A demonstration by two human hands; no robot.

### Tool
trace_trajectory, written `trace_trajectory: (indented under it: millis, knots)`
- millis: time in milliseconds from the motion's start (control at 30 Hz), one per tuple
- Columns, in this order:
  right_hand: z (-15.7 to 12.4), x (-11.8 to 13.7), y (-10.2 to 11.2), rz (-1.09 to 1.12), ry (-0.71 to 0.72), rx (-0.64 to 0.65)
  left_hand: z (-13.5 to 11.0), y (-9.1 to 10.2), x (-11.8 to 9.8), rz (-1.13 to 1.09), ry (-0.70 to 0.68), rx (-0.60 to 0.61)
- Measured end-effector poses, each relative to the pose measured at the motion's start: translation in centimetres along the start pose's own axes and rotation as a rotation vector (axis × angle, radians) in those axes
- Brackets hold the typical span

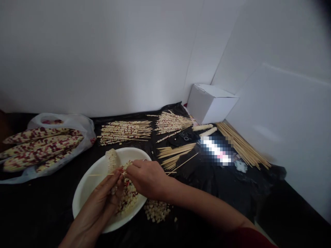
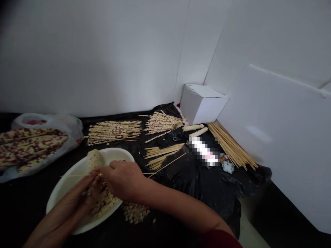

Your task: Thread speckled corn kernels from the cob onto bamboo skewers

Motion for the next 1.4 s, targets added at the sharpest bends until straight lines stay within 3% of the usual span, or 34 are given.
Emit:
trace_trajectory:
  millis: [133,233,433,600,800,900,967,1100,1400]
  knots:
    - [-1.0,-0.6,-0.3,0.034,-0.034,-0.021,0.6,-0.2,-0.6,0.071,-0.052,0.107]
    - [-1.9,-1.2,-0.4,0.083,-0.08,-0.056,0.9,0.0,-2.2,0.084,-0.149,0.175]
    - [-2.8,-1.9,0.0,0.178,-0.11,-0.162,1.1,1.1,-4.4,-0.03,-0.182,0.179]
    - [-3.4,-2.2,0.1,0.174,-0.126,-0.209,1.1,1.7,-5.0,-0.089,-0.172,0.175]
    - [-3.1,-2.1,0.7,0.212,-0.115,-0.219,1.3,1.6,-4.5,-0.117,-0.094,0.141]
    - [-2.7,-2.5,1.2,0.175,-0.149,-0.178,1.2,1.7,-4.5,-0.028,-0.122,0.088]
    - [-2.4,-2.9,1.3,0.154,-0.164,-0.152,1.1,0.9,-4.3,0.108,-0.143,0.132]
    - [-2.3,-3.8,1.4,0.139,-0.197,-0.145,0.6,-0.2,-2.5,0.339,-0.055,0.196]
    - [-2.9,-3.8,1.4,0.187,-0.174,-0.192,0.8,0.1,-1.3,0.366,0.007,0.231]
Point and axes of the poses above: each hand's wrist, its own z-axis towards the middle knuckle, its own y-axis out of the back of the hand, x = y × z, the point moved 9 cm from there along z, towards the middle knuckle, and after that the axes turned 14 degrees about -z, right-handed, at the moved point
